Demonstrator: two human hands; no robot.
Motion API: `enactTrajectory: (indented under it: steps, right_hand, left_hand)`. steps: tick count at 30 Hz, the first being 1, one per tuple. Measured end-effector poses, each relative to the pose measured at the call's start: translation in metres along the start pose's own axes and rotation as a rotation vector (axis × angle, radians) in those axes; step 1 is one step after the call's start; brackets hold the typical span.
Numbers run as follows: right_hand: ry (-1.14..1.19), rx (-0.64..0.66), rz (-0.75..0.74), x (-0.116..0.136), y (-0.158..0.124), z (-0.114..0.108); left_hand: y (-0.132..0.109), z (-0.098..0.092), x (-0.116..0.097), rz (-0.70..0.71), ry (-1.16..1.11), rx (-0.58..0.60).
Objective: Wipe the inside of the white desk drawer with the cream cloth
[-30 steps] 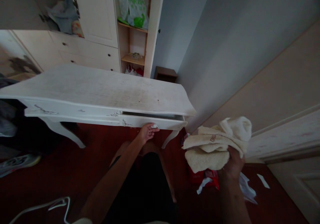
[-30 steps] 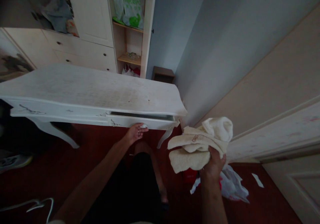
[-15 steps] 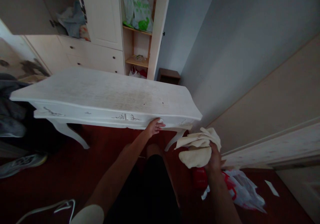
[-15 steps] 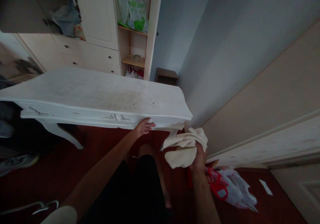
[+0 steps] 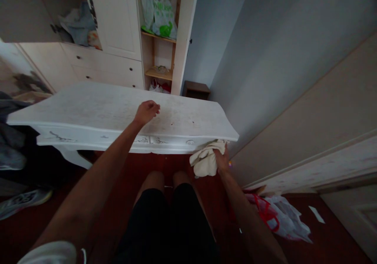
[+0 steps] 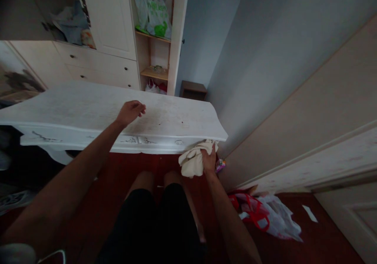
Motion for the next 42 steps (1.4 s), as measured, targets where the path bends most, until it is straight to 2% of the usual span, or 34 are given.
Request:
enactTrajectory:
  steps: [1, 3, 6, 9, 13, 16, 19, 22, 25, 28, 31, 35, 42]
  right_hand:
    - [-0.031, -0.004, -0.01, 0.001, -0.002, 0.01]
    - [-0.106, -0.023, -0.027, 0.0, -0.009, 0.031]
    - [-0.241, -0.011, -0.035, -0.003, -0.028, 0.068]
    - [-0.432, 0.015, 0.0, -0.006, -0.052, 0.1]
    - [-0.609, -0.063, 0.051, -0.003, -0.079, 0.112]
    - [-0.592, -0.024, 0.005, 0.003, -0.097, 0.127]
    - [-0.559, 0.113, -0.045, 0.006, -0.12, 0.16]
    - [-0.591, 0.33, -0.136, 0.015, -0.148, 0.206]
    - [-0.693, 0.598, -0.333, 0.032, -0.177, 0.248]
    - [-0.81, 0.799, -0.548, 0.045, -0.194, 0.268]
    - [-0.907, 0.82, -0.649, 0.049, -0.188, 0.264]
    - [-1.031, 0.848, -0.705, 0.042, -0.168, 0.239]
    - [-1.299, 0.764, -0.591, 0.02, -0.103, 0.158]
  left_hand:
    - [0.008, -0.004, 0.012, -0.009, 0.116, -0.029]
    - [0.014, -0.003, 0.035, -0.032, 0.312, -0.011]
    - [0.011, -0.003, 0.057, -0.058, 0.452, -0.006]
    - [0.008, -0.005, 0.063, -0.077, 0.495, -0.04]
    - [0.009, -0.004, 0.061, -0.071, 0.481, -0.04]
    - [0.01, -0.005, 0.063, -0.077, 0.463, -0.05]
    - [0.01, -0.006, 0.065, -0.08, 0.463, -0.061]
    - [0.009, -0.005, 0.066, -0.07, 0.457, -0.063]
    - [0.009, -0.004, 0.065, -0.058, 0.448, -0.044]
    - [0.009, -0.004, 0.066, -0.06, 0.439, -0.042]
    - [0.008, -0.005, 0.067, -0.056, 0.431, -0.042]
    - [0.008, -0.005, 0.067, -0.047, 0.423, -0.034]
    - [0.009, -0.005, 0.065, -0.037, 0.44, -0.031]
Point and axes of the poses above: each hand's wrist, its own y-axis towards the middle knuckle, its own z-axis out of the palm, x = y × z, the point moved 9 cm from there along y, towards the middle knuckle, and after that the axes turned 8 degrees about -x, right-handed, at the moved point
